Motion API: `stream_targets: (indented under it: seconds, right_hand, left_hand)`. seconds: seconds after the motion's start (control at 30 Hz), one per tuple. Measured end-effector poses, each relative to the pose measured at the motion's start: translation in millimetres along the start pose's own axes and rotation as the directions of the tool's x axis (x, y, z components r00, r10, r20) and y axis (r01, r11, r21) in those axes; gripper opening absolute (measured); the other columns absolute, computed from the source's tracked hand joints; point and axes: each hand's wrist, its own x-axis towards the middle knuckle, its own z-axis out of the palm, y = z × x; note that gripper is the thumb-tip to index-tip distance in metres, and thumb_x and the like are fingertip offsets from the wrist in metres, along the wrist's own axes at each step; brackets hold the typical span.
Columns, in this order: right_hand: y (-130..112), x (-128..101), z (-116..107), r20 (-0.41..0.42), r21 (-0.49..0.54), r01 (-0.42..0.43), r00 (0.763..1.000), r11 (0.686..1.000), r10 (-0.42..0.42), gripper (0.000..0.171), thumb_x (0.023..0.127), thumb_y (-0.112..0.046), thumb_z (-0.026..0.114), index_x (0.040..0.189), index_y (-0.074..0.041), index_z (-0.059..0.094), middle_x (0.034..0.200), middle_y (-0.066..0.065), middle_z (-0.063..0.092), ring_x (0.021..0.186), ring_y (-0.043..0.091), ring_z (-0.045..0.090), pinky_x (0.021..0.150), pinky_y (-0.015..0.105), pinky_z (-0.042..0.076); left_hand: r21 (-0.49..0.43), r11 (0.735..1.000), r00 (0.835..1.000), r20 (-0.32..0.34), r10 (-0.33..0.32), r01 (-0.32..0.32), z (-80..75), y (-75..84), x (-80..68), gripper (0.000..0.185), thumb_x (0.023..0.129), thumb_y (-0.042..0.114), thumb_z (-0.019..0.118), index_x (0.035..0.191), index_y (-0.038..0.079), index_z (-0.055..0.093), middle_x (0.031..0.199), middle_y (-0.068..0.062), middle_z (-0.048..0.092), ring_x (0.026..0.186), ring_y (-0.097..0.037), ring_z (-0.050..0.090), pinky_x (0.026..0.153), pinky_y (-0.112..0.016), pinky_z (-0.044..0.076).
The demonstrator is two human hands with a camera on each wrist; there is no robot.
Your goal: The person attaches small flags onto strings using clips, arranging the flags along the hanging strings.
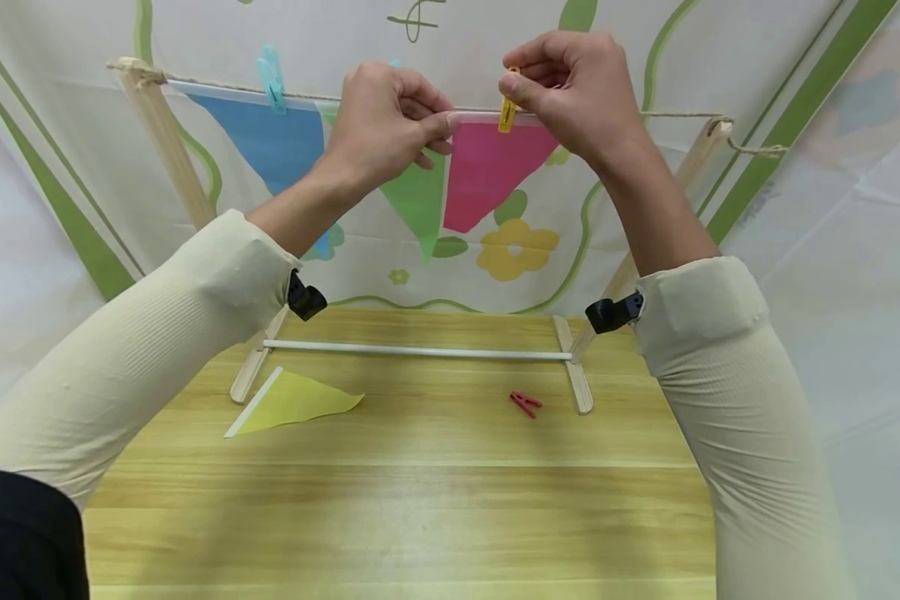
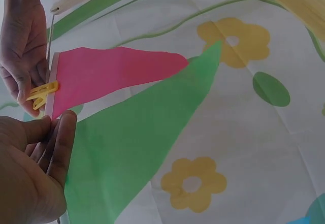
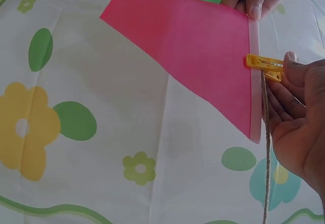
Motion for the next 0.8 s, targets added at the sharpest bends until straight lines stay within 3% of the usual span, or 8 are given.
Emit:
stream_targets:
  seconds: [0.53, 0.8]
  right_hand:
    - [1.4, -5.6, -1.1, 0.011, -0.059, -0.015, 1.0, 0.998, 0.016, 0.035, 0.111, -0.026, 0.074, 0.138, -0.005, 0.08, 0.103, -0.027, 0.072, 0.095, -0.001, 0.068, 0.086, 0.012, 0.052]
    - [3.0, -7.6, -3.2, -0.001, -0.032, -0.033, 0.999, 0.999, 0.033, 0.038, 0.11, -0.029, 0.074, 0.142, -0.009, 0.078, 0.11, -0.023, 0.073, 0.102, 0.003, 0.067, 0.09, 0.014, 0.052]
  left_hand:
    - [0.006, 1.0, 1.0, -0.006, 0.017, -0.017, -2.7, -3.3, -5.5, 0.021, 0.11, 0.018, 0.076, 0.12, 0.002, 0.085, 0.111, -0.012, 0.087, 0.088, -0.014, 0.084, 0.075, -0.023, 0.068]
    - [-0.009, 0.999, 0.999, 0.009, 0.037, -0.037, -3.8, -6.5, -9.4, 0.021, 0.11, 0.019, 0.076, 0.119, 0.002, 0.085, 0.108, -0.012, 0.087, 0.085, -0.014, 0.083, 0.075, -0.025, 0.068]
